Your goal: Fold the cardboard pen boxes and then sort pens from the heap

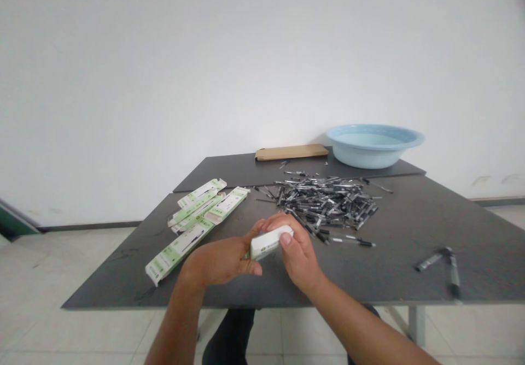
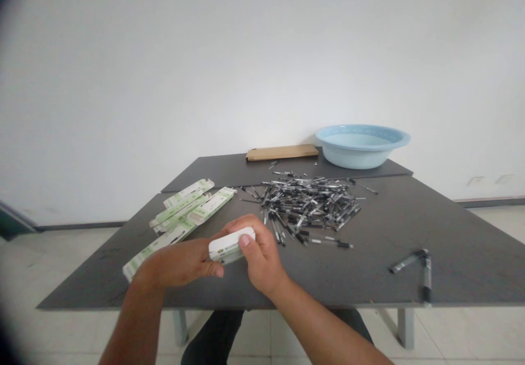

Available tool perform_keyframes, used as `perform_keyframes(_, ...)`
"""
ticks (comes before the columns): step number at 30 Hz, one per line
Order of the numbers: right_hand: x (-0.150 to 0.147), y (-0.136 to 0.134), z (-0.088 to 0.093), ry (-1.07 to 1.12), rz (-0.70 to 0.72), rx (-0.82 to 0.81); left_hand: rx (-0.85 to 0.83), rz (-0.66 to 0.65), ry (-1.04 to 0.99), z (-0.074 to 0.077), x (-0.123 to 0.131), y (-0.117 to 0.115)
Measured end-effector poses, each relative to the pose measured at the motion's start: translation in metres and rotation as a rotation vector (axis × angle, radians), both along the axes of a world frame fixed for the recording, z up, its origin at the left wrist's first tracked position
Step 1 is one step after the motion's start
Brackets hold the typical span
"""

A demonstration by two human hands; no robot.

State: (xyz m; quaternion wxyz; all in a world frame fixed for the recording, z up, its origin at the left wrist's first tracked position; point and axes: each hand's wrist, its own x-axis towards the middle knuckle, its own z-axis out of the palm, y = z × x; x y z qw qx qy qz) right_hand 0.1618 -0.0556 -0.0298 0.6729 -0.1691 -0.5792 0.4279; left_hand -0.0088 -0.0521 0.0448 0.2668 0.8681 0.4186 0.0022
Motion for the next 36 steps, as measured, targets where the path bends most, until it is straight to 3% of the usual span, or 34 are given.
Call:
perform_keyframes(5, 0.0, -0.002, -0.001, 0.026, -0.09, 0.005, -0.026, -0.031, 0.013, 0.0, 0.001, -0.002)
perform_keyframes(15, 0.002, -0.012, 0.004, 0.051, 0.021, 0.02, -0.038, -0.029, -0.051, -0.013, -0.007, 0.002)
perform_keyframes(21, 0.003, -0.01, 0.003, 0.012, -0.093, -0.013, -0.04, 0.027, -0.018, -0.014, -0.002, 0.004)
perform_keyframes(25, 0.009, -0.005, 0.006, -0.154, -0.152, 0.072, -0.062, 0.024, 0.007, -0.008, 0.004, 0.006)
perform_keyframes(31, 0.015, 0.017, 0.002, -0.33, -0.187, 0.157, -0.017, 0.06, 0.018, -0.006, 0.005, 0.025)
perform_keyframes(36, 0.023, 0.051, 0.0, -0.43, -0.099, 0.192, 0.064, 0.089, 0.039, -0.007, 0.005, 0.048)
